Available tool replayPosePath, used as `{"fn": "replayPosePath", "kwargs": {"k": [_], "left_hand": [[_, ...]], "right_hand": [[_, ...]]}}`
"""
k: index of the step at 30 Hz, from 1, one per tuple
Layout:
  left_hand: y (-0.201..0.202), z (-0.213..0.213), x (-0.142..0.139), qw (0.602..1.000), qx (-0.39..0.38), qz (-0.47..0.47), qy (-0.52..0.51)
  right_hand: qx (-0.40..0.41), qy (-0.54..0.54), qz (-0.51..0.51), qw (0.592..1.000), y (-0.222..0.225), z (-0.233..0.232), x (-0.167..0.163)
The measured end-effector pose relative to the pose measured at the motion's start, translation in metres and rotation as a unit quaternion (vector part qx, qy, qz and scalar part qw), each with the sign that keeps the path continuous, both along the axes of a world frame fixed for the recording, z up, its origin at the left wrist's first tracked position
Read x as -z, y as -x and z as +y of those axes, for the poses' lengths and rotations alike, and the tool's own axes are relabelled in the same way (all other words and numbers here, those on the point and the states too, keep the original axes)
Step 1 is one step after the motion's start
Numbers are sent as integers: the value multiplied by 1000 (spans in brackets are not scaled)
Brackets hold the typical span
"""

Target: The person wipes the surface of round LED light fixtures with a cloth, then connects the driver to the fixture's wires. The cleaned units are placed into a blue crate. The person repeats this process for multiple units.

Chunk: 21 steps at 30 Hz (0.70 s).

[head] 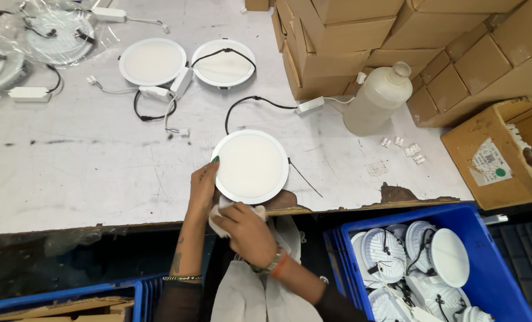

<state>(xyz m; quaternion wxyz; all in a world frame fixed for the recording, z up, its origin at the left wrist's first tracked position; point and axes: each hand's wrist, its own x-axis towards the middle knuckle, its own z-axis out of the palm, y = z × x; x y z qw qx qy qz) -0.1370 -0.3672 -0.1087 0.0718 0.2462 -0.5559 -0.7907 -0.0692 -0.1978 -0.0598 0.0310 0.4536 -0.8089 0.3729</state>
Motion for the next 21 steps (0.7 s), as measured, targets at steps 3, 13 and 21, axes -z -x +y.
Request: {"fn": "replayPosePath", "kwargs": {"k": [3,13,21], "left_hand": [[-5,-1,0,999,24,10,27],[-7,5,-6,997,33,-27,67],[-1,-1,4,998,39,25,48]], "right_hand": [[45,33,51,997,6,36,-14],[134,-26,134,982,50,66,-10],[8,-69,79,994,58,45,-1]]}}
